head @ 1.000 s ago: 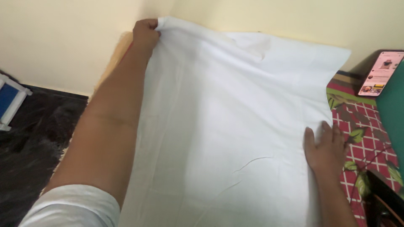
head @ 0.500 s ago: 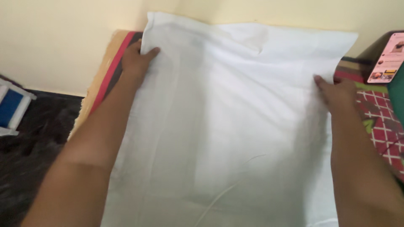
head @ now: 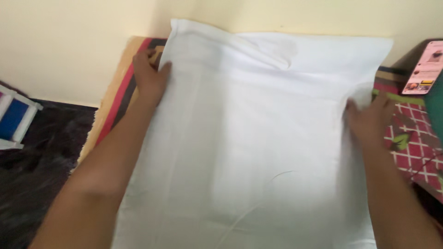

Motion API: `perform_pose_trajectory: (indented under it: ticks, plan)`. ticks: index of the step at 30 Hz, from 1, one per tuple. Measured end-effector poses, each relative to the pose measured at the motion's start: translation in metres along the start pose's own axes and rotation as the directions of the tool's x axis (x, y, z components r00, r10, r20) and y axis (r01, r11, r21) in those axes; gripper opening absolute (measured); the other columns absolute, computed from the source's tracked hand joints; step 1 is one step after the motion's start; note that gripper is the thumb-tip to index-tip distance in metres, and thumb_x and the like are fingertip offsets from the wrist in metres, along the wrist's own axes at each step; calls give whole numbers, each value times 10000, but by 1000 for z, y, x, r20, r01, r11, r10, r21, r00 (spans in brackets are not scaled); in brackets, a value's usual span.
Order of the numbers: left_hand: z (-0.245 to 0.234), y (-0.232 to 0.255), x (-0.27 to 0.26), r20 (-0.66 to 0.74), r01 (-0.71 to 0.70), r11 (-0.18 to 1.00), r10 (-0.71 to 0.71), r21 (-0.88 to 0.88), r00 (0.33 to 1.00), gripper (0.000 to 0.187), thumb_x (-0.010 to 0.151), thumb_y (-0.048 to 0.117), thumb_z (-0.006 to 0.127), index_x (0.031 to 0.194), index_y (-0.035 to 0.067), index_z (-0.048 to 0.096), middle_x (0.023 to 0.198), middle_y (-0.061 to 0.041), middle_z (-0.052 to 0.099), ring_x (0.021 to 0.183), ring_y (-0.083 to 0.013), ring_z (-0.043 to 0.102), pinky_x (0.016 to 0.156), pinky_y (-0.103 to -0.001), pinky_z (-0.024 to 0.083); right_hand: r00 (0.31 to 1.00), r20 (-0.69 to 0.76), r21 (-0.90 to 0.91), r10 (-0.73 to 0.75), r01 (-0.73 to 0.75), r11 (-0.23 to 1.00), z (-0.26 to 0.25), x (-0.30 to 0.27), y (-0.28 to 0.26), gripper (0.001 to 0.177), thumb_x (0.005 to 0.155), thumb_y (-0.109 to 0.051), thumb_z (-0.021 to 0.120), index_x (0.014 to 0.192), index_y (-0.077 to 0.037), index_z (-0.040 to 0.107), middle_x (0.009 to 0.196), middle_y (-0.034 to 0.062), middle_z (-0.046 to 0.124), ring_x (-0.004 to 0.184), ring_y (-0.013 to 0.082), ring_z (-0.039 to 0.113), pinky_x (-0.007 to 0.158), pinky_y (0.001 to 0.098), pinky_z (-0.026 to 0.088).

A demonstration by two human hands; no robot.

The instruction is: The person irons a white shirt laid flat on a table. They use a black electric iron to smooth the fabric, moving it back and forth across the surface. The person adjusts the shirt's position with their hands to ensure even coverage and smooths out wrinkles as they work.

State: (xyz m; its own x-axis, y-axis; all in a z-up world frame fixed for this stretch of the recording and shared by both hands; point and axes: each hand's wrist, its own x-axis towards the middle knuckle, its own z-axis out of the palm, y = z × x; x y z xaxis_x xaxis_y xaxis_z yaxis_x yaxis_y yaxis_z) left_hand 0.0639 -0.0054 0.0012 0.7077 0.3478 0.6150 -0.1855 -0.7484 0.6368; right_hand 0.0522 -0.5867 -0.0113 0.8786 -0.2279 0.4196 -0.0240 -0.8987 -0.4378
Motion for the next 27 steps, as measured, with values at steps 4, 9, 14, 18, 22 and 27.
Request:
perform_pose_trajectory:
  ticks: [4,9,14,18,22,27]
  plan:
    - [-82,39,-75,270,-157,977,114,144,956,616,853,130,830,1348,-16,493,1231,-234,566,1118,-413,561,948,-465,481,942,334,-227,37,42,973,-67,-122,-25,600,1079,-373,516,1563,-31,423,1637,325,287,1493,493,292,1170,600,295]
    - [-208,104,-187,439,-358,856,177,374,881,374,813,197,740,1172,95,719,1252,-240,606,1108,-437,598,874,-514,478,964,97,-255,-249,266,930,-138,-255,3,611,1000,-443,549,1467,-50,563,1479,336,522,1369,507,528,1189,582,420]
    - [-249,112,-244,347,213,881,-374,423,860,549,835,402,745,1265,73,655,1079,-184,718,930,-371,695,830,-463,547,986,-25,-477,167,-158,864,-154,-323,33,691,882,-574,698,1362,-77,708,1275,284,664,1136,448,647,1029,516,517]
    - [-253,79,-242,454,244,842,-477,481,753,621,823,585,739,1140,52,703,977,-186,749,899,-358,728,795,-461,569,910,228,-380,345,-243,892,-164,-310,66,652,959,-649,614,1170,-55,780,1105,255,779,1057,392,750,997,457,572]
    - [-264,70,-243,413,308,819,-524,484,745,502,835,578,714,1019,114,763,936,-143,771,891,-325,738,782,-446,569,897,358,-323,259,-142,936,-167,-301,86,764,873,-713,617,1171,-25,766,1072,261,761,1040,432,725,907,498,563]
    - [-276,99,-265,295,236,812,-440,534,848,426,909,564,670,981,156,769,792,-125,750,813,-341,728,744,-473,546,837,388,-183,387,-342,922,-178,-305,90,703,948,-651,645,989,45,733,859,247,729,813,383,719,772,480,539]
